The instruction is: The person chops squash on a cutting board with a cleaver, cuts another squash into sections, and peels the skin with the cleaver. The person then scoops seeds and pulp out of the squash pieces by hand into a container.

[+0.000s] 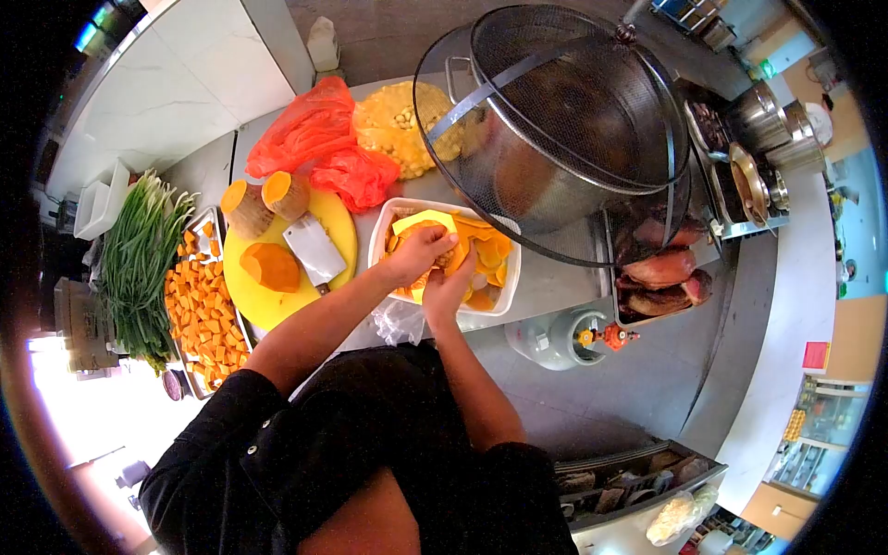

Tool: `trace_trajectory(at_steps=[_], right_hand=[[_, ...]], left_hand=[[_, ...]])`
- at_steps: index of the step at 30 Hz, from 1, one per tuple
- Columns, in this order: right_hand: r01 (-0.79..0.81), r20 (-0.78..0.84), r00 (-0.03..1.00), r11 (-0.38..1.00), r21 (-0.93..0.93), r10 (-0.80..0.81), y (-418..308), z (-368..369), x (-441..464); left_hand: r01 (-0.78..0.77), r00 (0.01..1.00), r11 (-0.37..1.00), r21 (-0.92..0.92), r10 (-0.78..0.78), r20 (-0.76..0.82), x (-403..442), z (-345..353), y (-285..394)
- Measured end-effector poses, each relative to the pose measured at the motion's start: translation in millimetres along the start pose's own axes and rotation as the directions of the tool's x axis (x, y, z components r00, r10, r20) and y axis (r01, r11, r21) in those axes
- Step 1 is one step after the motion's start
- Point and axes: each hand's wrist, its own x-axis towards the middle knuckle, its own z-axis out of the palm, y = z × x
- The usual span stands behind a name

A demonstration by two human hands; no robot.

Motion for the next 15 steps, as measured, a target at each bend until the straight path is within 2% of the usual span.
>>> trace_trajectory(at_steps=[3,4,6,9,10,13,15], right_hand=[[-0.017,0.017,1.000,1.000,-0.008,0.017,-1,-6,9],[-0.030,0.029,0.999,1.000,-0.006,0.030,-3,-9,12],[-0.061,0.082,0.995,0.996,0.070,0.055,18,-14,20],[-0.189,0.077,0.981,0.974,0.126,0.181,14,-21,23],[-0.246,0.064,0.969,0.959,0.138,0.240,5,-23,24],[-0.229,0.021,0.973,0.958,0.172,0.229,2,-23,22],[-0.150,-0.033,0.988,0.984,0.095,0.153,6,-21,21]], left_hand=[[0.016,1.000,1.000,-0.025,-0.016,0.022,-2,-1,7],[-0.078,0.996,0.985,0.157,0.068,0.065,-2,-3,11],[-0.271,0.961,0.833,0.482,0.202,0.191,0,-10,17],[-0.352,0.935,0.754,0.554,0.309,0.174,3,-27,10],[-0.227,0.974,0.733,0.641,0.182,0.136,3,-37,7],[-0.100,0.991,0.651,0.752,0.001,0.132,-8,-46,2],[-0.256,0.950,0.705,0.662,0.308,0.039,-16,-40,-13]])
